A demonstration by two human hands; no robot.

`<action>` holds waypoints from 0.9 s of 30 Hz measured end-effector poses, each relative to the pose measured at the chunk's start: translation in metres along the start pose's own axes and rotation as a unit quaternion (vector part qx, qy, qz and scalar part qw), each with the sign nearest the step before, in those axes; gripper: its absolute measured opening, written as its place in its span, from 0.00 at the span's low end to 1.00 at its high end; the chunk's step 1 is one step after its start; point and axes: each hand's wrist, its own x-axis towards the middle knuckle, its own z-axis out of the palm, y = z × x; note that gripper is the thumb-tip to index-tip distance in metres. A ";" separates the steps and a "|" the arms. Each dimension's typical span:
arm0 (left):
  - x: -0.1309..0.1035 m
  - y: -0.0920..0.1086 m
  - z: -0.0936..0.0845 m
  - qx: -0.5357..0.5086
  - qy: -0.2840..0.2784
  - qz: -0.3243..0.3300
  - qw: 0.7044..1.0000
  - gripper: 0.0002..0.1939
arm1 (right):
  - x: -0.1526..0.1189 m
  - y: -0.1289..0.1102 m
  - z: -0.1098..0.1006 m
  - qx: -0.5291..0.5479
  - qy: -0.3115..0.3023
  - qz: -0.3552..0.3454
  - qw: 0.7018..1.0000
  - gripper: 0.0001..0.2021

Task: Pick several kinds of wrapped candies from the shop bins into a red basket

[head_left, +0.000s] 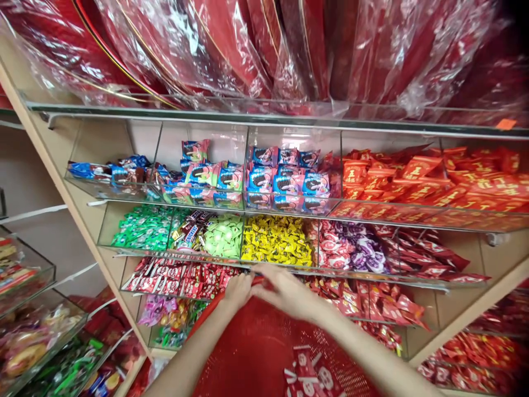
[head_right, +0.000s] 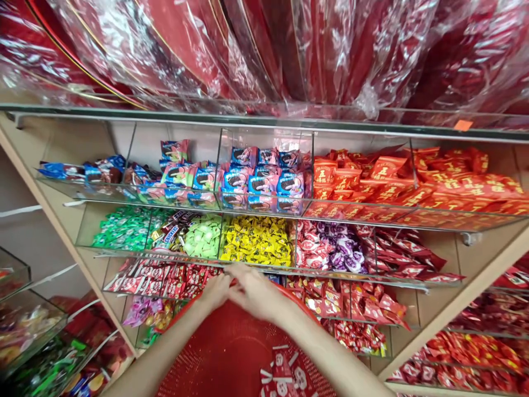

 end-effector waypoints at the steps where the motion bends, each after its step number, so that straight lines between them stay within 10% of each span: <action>1: 0.000 0.000 0.001 0.002 0.006 0.001 1.000 0.23 | 0.012 0.008 -0.009 -0.031 0.039 0.002 0.999 0.20; 5: 0.003 0.000 0.004 0.006 0.009 -0.010 1.000 0.25 | 0.060 0.044 -0.023 -0.171 0.108 0.062 0.977 0.27; 10: 0.004 0.002 0.001 0.004 0.021 -0.012 1.000 0.24 | 0.094 0.067 -0.012 -0.240 0.049 0.093 0.965 0.35; 27: -0.001 0.002 0.000 -0.008 0.023 -0.016 1.000 0.25 | 0.097 0.084 -0.007 -0.163 0.063 0.038 0.984 0.20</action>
